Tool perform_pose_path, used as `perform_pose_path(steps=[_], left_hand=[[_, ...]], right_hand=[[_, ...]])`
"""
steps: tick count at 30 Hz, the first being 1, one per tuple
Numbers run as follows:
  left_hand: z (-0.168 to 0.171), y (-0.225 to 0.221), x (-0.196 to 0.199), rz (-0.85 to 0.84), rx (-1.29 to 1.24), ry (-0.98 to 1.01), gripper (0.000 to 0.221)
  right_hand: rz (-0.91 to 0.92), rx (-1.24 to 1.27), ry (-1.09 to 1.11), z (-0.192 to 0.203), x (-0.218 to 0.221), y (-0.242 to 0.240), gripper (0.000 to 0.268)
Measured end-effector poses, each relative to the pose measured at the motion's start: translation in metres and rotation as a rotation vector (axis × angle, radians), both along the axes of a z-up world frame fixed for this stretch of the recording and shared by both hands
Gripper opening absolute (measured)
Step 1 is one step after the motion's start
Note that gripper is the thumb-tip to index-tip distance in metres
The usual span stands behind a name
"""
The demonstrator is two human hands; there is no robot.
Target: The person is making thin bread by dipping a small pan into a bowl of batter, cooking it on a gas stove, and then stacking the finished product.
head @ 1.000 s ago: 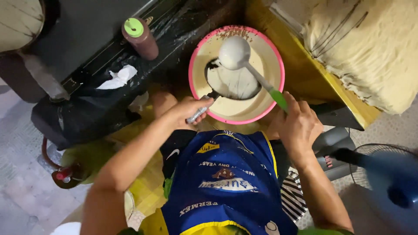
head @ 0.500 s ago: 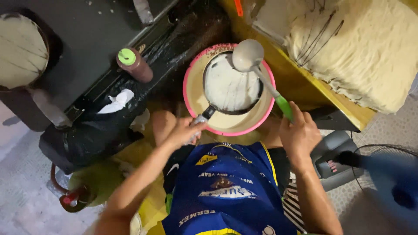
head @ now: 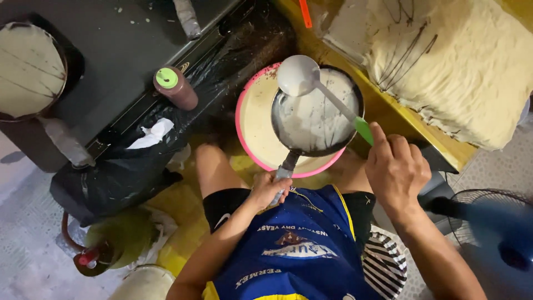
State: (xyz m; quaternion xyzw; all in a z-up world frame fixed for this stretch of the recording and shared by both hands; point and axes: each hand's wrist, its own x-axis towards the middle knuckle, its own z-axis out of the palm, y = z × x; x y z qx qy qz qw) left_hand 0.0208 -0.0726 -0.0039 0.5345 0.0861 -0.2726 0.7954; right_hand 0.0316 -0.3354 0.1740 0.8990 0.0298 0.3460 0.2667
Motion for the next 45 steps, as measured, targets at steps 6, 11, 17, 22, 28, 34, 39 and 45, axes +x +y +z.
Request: perform_pose_path(steps=[6,11,17,22,28,34,39,45], left_hand=[[-0.004,0.012,0.009,-0.046,-0.011,0.013,0.034],[0.023,0.054,0.038,-0.294,0.255,0.067,0.023],[0.082,0.103,0.077,-0.484,1.083,-0.079,0.05],[0.059,0.11,0.065,-0.168,0.733,0.007,0.04],[0.065,0.083,0.055,-0.153,0.587,0.052,0.042],[0.082,0.077,0.052,-0.114,0.464,0.071,0.04],[0.071,0.083,0.052,-0.088,0.436,0.076,0.039],[0.093,0.095,0.052,-0.327,1.15,-0.221,0.061]], right_hand=[[0.061,0.158,0.109,0.001,-0.011,0.009,0.043],[-0.14,0.631,0.266,-0.008,-0.014,-0.011,0.045],[-0.461,0.816,0.56,-0.064,-0.014,-0.049,0.051],[-0.326,0.678,0.386,-0.104,-0.037,-0.029,0.042],[-0.25,0.838,0.335,-0.093,-0.025,0.001,0.044],[-0.261,0.84,0.25,-0.097,-0.03,-0.008,0.045],[-0.273,0.925,0.271,-0.091,-0.038,-0.024,0.04],[-0.382,0.652,0.514,-0.175,-0.06,-0.055,0.042]])
